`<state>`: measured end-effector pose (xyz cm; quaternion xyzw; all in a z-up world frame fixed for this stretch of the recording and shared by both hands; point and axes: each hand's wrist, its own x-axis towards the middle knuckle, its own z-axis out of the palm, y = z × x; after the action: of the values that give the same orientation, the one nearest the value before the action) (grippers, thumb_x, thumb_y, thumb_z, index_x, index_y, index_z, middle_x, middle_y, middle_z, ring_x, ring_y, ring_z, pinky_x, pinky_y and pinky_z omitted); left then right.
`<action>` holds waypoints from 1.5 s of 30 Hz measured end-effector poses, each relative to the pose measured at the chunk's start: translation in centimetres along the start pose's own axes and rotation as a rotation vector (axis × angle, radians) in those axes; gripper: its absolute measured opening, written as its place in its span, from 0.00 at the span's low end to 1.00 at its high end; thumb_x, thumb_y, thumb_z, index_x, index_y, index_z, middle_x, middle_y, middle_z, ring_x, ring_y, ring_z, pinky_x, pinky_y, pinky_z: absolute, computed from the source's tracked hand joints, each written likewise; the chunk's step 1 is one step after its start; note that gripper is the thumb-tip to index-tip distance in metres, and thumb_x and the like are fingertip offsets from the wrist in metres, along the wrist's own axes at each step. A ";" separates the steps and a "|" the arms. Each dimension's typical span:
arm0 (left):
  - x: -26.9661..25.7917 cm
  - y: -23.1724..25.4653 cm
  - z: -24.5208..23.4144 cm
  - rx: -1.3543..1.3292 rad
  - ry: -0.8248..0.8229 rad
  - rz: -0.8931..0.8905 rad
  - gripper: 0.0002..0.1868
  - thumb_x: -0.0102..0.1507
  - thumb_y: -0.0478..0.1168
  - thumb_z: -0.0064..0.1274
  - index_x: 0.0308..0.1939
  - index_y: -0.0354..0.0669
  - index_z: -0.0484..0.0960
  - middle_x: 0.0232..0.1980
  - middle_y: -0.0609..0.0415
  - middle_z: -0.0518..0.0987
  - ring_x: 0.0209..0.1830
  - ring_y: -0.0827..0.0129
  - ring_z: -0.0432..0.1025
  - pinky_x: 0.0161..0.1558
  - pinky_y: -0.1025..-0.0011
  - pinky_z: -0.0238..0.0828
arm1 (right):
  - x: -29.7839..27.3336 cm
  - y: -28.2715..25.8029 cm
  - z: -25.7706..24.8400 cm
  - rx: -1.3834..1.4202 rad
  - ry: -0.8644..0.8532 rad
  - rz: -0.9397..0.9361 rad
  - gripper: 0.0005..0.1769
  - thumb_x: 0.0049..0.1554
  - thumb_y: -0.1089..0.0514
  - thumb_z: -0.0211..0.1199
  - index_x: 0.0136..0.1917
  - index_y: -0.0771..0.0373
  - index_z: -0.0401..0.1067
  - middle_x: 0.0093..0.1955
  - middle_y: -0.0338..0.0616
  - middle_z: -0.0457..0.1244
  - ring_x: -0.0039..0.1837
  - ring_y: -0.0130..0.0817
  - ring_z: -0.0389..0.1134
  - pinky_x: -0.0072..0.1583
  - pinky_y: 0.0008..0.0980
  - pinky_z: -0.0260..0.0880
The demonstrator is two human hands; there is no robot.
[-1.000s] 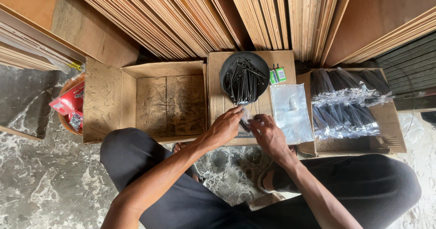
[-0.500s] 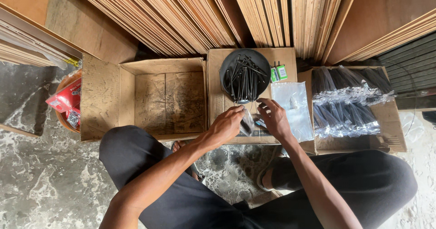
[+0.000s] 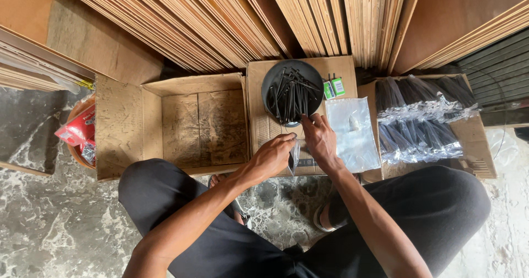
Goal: The person sits on the floor and sorts metal fasteners from a cardboard box into a black bowl. They then pick up a small plastic bag and place fasteners into it.
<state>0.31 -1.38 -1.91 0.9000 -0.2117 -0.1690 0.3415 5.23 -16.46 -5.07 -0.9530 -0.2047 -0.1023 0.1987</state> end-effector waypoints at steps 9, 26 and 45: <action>0.6 -1.8 1.4 -0.027 -0.018 -0.012 0.18 0.54 0.21 0.41 0.49 0.22 0.71 0.53 0.36 0.72 0.59 0.52 0.64 0.57 0.65 0.64 | 1.4 1.0 -2.1 0.393 0.236 0.224 0.07 0.53 0.61 0.62 0.46 0.54 0.76 0.37 0.45 0.65 0.35 0.34 0.66 0.35 0.27 0.67; 0.8 0.8 -2.9 -0.174 0.041 -0.173 0.17 0.54 0.27 0.44 0.48 0.28 0.72 0.55 0.39 0.71 0.56 0.48 0.66 0.53 0.57 0.67 | -4.3 -1.6 -7.1 0.382 0.078 0.041 0.07 0.54 0.62 0.57 0.48 0.60 0.72 0.34 0.46 0.64 0.34 0.39 0.67 0.35 0.32 0.67; 0.8 0.4 -2.0 -0.195 0.020 -0.207 0.22 0.56 0.28 0.39 0.55 0.25 0.67 0.59 0.37 0.67 0.60 0.50 0.63 0.57 0.60 0.62 | -3.2 -2.6 -7.1 0.066 -0.493 -0.065 0.21 0.56 0.41 0.48 0.55 0.53 0.69 0.54 0.53 0.54 0.49 0.41 0.61 0.40 0.34 0.72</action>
<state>1.81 -0.94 -0.39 0.8812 -0.0971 -0.2142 0.4101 0.38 -18.35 1.28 -0.9350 -0.2808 0.1336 0.1703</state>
